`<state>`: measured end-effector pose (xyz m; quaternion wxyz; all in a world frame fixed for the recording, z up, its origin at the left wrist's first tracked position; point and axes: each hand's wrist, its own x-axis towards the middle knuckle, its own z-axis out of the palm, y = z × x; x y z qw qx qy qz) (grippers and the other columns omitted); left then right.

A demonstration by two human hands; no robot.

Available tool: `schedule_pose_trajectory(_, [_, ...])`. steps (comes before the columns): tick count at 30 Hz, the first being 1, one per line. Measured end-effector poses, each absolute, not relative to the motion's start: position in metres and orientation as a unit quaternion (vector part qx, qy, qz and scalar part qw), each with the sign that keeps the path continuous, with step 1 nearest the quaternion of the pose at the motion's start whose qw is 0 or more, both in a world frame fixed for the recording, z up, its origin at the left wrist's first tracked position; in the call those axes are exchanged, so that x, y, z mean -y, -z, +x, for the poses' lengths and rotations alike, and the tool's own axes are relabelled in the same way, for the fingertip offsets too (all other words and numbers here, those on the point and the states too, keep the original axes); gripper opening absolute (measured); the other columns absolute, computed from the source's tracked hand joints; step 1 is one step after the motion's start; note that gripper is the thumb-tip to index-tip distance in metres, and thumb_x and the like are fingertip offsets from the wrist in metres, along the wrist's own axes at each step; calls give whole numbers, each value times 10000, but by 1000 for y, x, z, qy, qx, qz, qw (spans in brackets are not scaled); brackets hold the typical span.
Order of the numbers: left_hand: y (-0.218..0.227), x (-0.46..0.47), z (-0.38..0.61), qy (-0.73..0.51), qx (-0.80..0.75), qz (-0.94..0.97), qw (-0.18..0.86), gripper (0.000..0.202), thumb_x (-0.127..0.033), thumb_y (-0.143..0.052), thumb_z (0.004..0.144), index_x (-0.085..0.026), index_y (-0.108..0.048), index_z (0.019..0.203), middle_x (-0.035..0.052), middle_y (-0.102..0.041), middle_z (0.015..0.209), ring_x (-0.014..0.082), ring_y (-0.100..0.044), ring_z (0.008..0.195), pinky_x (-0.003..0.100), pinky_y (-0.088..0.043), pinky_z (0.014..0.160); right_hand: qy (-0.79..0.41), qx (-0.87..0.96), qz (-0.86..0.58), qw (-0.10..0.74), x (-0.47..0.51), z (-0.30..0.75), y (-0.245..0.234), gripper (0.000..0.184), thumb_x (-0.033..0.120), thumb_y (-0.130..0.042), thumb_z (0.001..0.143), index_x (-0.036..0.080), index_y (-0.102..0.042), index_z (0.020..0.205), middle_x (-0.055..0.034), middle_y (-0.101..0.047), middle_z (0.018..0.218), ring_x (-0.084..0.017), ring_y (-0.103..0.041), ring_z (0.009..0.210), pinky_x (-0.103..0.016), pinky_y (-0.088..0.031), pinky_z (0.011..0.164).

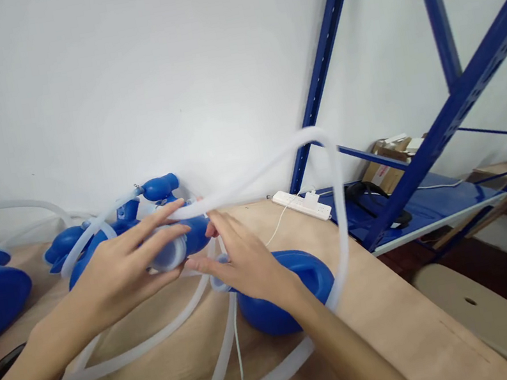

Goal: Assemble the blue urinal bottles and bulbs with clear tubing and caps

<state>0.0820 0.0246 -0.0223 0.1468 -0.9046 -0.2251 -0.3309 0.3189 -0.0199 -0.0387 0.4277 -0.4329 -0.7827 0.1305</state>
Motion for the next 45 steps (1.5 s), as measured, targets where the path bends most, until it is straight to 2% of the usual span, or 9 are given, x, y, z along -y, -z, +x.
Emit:
schedule_pose_trajectory(4, [27,-11,90,284,170,-920,212,397,-93,-450,1010,-225,-596,1356,194,-516,1613,319,-736,1180,351,-645,752,-156,779,-390,466,20,319,41,608,614,-589,1012,376,-510,1565,-84,-630,1438,-306,-573,1346,-523,-434,1207])
schedule_pose_trajectory(9, [29,-9,92,262,158,-932,196,536,10,-426,965,-242,-567,1417,185,-498,1629,323,-727,1200,393,-668,809,-205,738,-356,535,24,320,36,379,532,-550,1061,374,-673,1383,-38,-669,1425,-260,-572,1397,-482,-412,1244])
schedule_pose_trajectory(14, [17,-6,82,309,168,-932,86,421,-136,-529,1018,-308,-587,1399,119,-301,1752,338,-643,1351,344,-666,834,-413,572,-284,649,17,318,29,485,714,-539,994,300,-744,1142,-48,-689,1458,-270,-619,1391,-483,-493,1187])
schedule_pose_trajectory(18, [0,-1,76,391,185,-902,2,399,-342,-719,981,-360,-614,1366,65,-565,1567,308,-650,1336,418,-626,1040,-471,436,-262,721,8,330,21,458,734,-671,904,276,-660,911,-59,-803,1223,-272,-751,1202,-454,-586,1085])
schedule_pose_trajectory(23, [-10,-6,69,440,250,-858,-84,474,-467,-819,886,-356,-632,1307,46,-712,1325,318,-689,1251,320,-684,715,-469,358,-303,748,-2,351,24,424,684,-703,911,306,-565,1045,-4,-809,931,-230,-821,826,-359,-678,733])
schedule_pose_trajectory(26, [-12,-11,62,464,248,-836,-152,457,-394,-838,856,-347,-644,1266,20,-720,1285,327,-692,1228,410,-697,840,-451,329,-324,764,-10,362,31,416,670,-690,928,307,-532,1057,8,-780,893,-208,-815,816,-293,-655,655])
schedule_pose_trajectory(29, [-15,-14,57,500,226,-814,-188,424,-331,-843,826,-335,-657,1207,3,-747,1229,320,-712,1181,462,-685,907,-455,314,-329,766,-17,368,37,400,641,-703,931,304,-521,1043,0,-777,926,-196,-810,865,-278,-654,667])
schedule_pose_trajectory(39, [-3,-25,59,490,230,-808,-233,471,-259,-888,832,-267,-638,1231,47,-699,1293,283,-651,1266,413,-619,1024,-461,339,-318,756,-6,359,29,426,675,-712,909,333,-553,1108,23,-765,904,-211,-821,912,-320,-670,780])
schedule_pose_trajectory(45, [-4,-24,60,484,219,-827,-184,480,-286,-891,826,-292,-620,1223,48,-693,1325,300,-637,1307,464,-583,1085,-501,392,-321,702,4,362,19,385,370,-939,760,245,-645,976,-29,-817,1019,-184,-795,935,-327,-660,884])
